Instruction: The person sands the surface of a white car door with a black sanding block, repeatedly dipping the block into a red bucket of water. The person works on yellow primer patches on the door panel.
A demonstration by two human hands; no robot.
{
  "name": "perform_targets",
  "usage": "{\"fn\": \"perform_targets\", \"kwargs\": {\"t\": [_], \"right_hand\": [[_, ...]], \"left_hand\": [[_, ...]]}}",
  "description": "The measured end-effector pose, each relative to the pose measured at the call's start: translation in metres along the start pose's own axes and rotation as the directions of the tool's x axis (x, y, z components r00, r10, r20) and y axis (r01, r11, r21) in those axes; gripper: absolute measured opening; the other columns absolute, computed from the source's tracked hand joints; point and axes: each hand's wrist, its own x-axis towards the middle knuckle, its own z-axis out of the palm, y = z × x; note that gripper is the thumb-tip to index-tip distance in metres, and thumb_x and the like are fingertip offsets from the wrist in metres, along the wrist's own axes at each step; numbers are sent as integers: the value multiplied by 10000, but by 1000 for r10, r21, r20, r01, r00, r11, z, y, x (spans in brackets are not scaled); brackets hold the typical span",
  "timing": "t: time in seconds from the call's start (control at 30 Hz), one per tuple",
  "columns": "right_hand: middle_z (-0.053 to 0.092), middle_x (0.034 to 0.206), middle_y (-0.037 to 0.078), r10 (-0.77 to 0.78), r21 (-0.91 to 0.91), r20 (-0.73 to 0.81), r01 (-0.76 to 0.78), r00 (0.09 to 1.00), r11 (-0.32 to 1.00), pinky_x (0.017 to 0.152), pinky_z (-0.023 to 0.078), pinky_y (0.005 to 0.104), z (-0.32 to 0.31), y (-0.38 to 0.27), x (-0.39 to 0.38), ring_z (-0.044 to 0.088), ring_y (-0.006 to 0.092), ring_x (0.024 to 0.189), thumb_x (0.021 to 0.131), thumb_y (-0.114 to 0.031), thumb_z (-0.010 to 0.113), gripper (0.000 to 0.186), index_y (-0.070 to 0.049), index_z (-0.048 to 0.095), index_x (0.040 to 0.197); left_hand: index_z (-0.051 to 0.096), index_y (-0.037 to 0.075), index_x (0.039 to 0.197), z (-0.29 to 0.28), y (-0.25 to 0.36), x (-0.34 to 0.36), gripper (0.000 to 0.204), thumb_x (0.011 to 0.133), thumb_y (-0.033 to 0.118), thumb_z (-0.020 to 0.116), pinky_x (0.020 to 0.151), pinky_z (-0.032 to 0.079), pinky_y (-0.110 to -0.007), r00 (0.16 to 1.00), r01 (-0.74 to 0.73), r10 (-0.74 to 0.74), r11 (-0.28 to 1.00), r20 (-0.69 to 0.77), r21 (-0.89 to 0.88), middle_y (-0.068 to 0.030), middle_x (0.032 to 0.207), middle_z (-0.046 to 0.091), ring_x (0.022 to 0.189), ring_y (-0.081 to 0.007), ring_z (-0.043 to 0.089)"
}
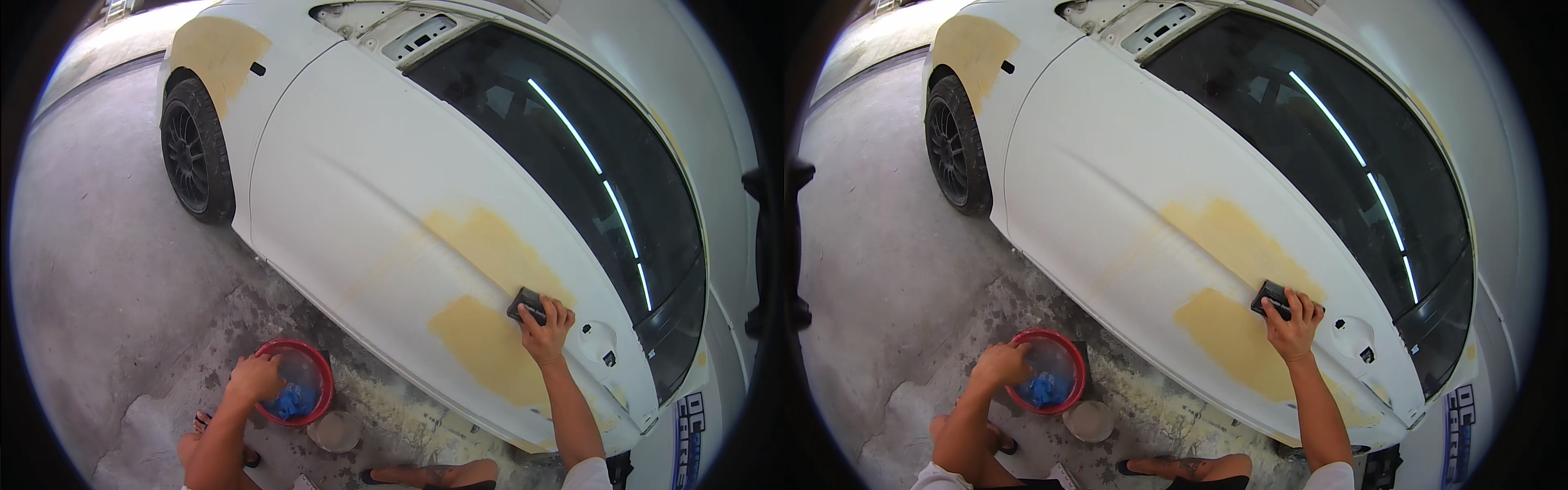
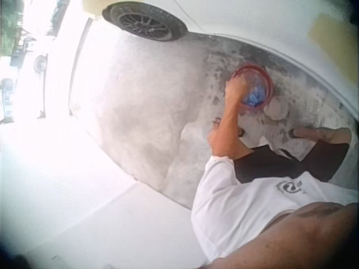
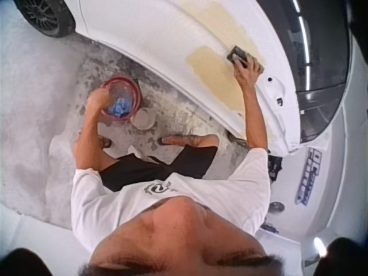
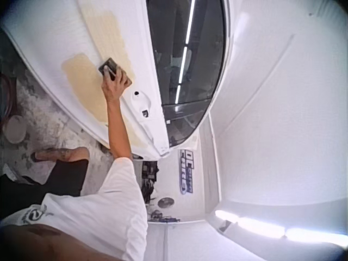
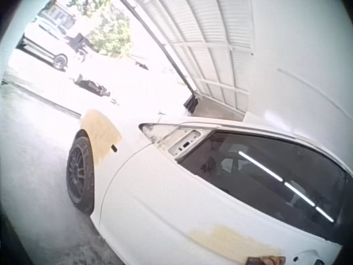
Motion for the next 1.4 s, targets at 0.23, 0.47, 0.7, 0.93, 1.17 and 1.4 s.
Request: {"fn": "perform_targets", "kwargs": {"t": [0.23,0.47,0.7,0.93,1.17,1.4], "right_hand": [[583,1500,9,-100,190,126,75,987,979,1226,255,543,50,-59,78,495,273,1409,846,-113,753,463,-345,757,1246],[607,1518,-25,-167,107,129,153,978,982,1294,157,514,10,32,-37,451,242,1490,851,-83,726,485,-404,771,1213],[599,1450,-41,-187,209,100,163,977,964,1172,315,499,21,-71,120,548,205,1332,817,-190,825,585,-277,647,1368],[657,1257,-64,-289,122,152,273,945,954,962,369,449,-32,41,-10,591,201,1146,502,-352,940,725,-274,706,1184],[621,1237,-8,-252,249,102,221,962,943,910,437,423,45,-32,91,588,215,1125,554,-322,948,757,-183,639,1231],[624,1189,-30,-324,109,133,312,937,944,868,438,431,-15,50,-2,594,230,1066,447,-355,962,842,-206,640,1211]], "left_hand": [[560,123,1475,13,28,29,582,960,367,678,1107,468,-486,973,-216,223,971,63,-106,-156,1425,644,1311,-344,614],[575,142,1475,-8,-5,-7,574,965,387,674,1112,458,-483,996,93,-93,996,1,-15,-167,1408,653,1320,-343,609],[581,137,1473,10,29,30,583,954,380,690,1107,460,-487,965,-227,247,953,85,-201,-173,1382,667,1280,-358,629],[590,128,1458,-9,-16,0,542,967,342,670,1107,460,-485,998,53,-54,997,-12,-60,-174,1357,680,1267,-366,635],[582,138,1465,-15,16,16,540,970,335,670,1102,456,-514,995,-68,81,979,64,-190,-180,1366,675,1268,-367,635],[577,136,1470,-14,-8,0,550,968,343,668,1092,470,-526,999,18,-16,999,31,-47,-166,1400,657,1276,-358,634]]}}
